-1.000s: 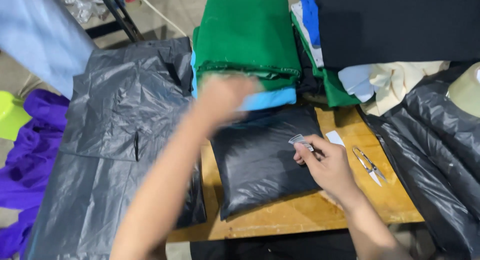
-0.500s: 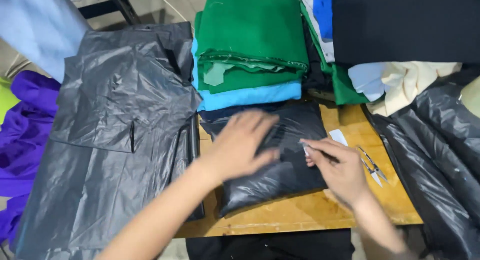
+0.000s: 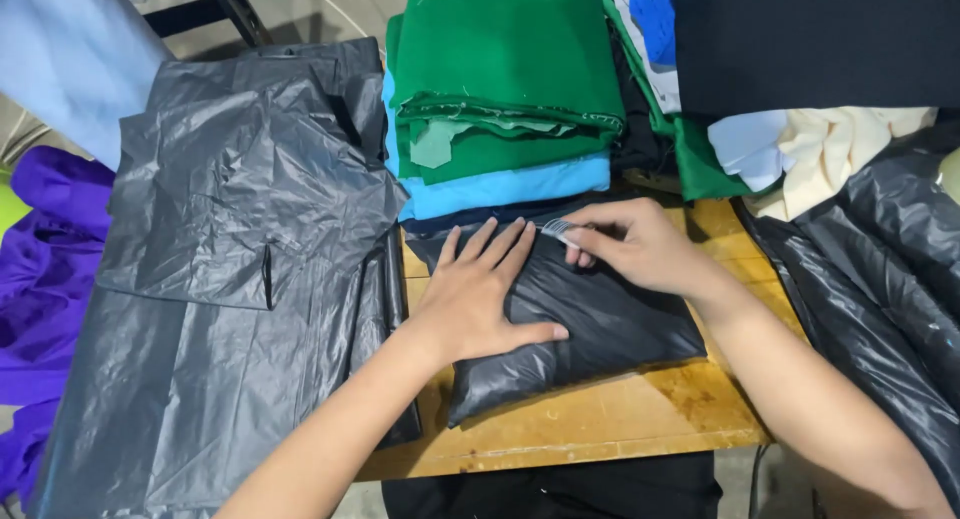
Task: The person folds a black plastic shipping bag, seals it, and smooths it on a wooden table. They then peel the backing from a barcode label and apply it to the package. Finally, they move the completed package aside and pick up another label.
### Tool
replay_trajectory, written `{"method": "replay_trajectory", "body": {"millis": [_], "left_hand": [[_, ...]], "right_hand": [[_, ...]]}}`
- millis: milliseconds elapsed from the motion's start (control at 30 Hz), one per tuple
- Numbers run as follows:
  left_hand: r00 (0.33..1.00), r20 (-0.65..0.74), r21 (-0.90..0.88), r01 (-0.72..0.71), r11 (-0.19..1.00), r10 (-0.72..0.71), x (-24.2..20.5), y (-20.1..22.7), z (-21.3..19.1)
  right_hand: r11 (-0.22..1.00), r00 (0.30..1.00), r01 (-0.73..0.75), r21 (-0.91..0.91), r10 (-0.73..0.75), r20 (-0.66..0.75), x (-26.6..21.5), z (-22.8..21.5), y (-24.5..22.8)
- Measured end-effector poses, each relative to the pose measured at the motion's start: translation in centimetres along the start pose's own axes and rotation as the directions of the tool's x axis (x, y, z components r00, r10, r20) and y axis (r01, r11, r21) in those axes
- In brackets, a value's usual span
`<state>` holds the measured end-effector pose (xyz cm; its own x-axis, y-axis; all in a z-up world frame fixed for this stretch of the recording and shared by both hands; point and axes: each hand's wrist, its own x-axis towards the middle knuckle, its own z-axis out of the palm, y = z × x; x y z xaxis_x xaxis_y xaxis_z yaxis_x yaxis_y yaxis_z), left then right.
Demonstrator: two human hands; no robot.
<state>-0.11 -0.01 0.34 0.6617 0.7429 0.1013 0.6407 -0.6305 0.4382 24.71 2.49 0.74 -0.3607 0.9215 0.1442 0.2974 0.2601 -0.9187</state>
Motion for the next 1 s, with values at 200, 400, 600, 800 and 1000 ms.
{"method": "replay_trajectory", "body": {"millis": [200, 400, 600, 800, 1000], "left_hand": [[0.984, -0.166, 0.009, -0.067, 0.998, 0.068, -0.9, -0.8, 1.4], [0.998, 0.045, -0.076, -0.038, 0.996, 0.042, -0.4, -0.8, -0.4], [0.991, -0.137, -0.083, -0.017, 0.996, 0.005, -1.7, -0.3, 0.1], [0.973, -0.229, -0.09, -0.039, 0.995, 0.018, -1.5, -0.4, 0.7], [0.837, -0.502, -0.187, -0.35, 0.918, 0.217, -1.6, -1.2, 2.5]], "right_hand": [[0.95, 0.998, 0.046, 0.308, -0.034, -0.046, -1.1, 1.8, 3.4], [0.96, 0.987, 0.114, 0.257, -0.082, -0.135, -2.3, 1.4, 5.2], [0.973, 0.992, -0.036, 0.228, 0.063, -0.112, -2.8, 1.2, 2.6], [0.945, 0.961, -0.194, 0.264, 0.236, -0.141, -3.6, 1.7, -0.5], [0.942, 0.95, -0.249, 0.226, 0.283, -0.131, -3.2, 3.0, -0.9]]}}
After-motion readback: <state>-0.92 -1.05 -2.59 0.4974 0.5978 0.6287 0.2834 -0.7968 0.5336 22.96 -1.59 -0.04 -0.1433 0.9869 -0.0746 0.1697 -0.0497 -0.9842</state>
